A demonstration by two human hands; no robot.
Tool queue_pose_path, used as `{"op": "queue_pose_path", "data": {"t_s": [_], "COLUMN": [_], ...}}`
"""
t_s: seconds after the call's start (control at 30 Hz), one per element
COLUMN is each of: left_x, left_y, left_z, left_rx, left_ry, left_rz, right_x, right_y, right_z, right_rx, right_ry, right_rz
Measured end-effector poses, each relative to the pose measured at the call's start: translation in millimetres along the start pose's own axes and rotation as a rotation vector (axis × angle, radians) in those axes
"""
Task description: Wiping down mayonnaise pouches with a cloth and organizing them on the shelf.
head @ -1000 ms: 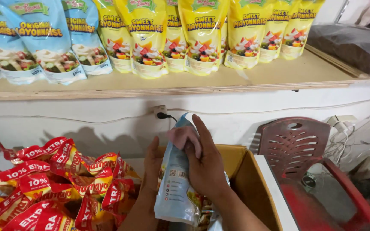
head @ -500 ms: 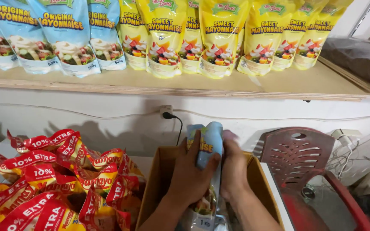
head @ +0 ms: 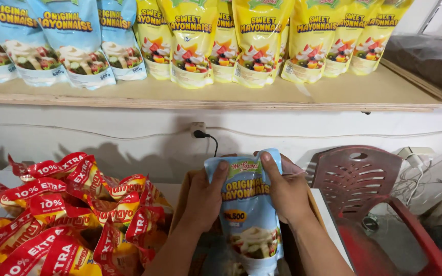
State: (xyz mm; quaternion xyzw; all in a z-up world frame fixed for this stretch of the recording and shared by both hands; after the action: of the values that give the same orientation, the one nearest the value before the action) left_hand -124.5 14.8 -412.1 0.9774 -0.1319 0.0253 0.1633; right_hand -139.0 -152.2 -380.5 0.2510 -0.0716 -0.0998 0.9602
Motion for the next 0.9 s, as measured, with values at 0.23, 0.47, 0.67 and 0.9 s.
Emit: {"op": "queue_pose_path", "data": {"t_s": [0.23,0.47,0.67,0.9], "left_x": [6,12,0,2], "left_y": [5,-23,-17,-7], "left_z": [20,43,2,-12], "left_rx": [0.206,0.452,0.079,-0.2], "left_ry": [0.176,-0.007,-0.05,-0.146], "left_rz": [-0.082,-0.299,-0.19,-0.112], "right_x": [20,-26,-2,-8], "right_y": [-16,39,18,15], "right_z": [-17,-17,-38,-29], "right_rx": [-0.236,-0.577,-0.803,-0.709], "right_ry": [-0.227,-0.633,-0.872,-0.555], "right_rz": [-0.146,0.073,0.357,-0.038]}}
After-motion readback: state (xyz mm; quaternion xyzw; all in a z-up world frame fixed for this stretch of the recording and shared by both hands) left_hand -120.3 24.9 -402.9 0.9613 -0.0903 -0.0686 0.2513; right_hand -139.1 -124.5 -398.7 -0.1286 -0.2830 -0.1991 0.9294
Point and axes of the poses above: each hand's wrist, its own x-axis towards the middle knuckle, its own y-axis out of the palm, z = x × y, the point moved 1 cm from there along x, towards the middle knuckle, and after that the axes turned 14 degrees about x, right-handed, at the moved point
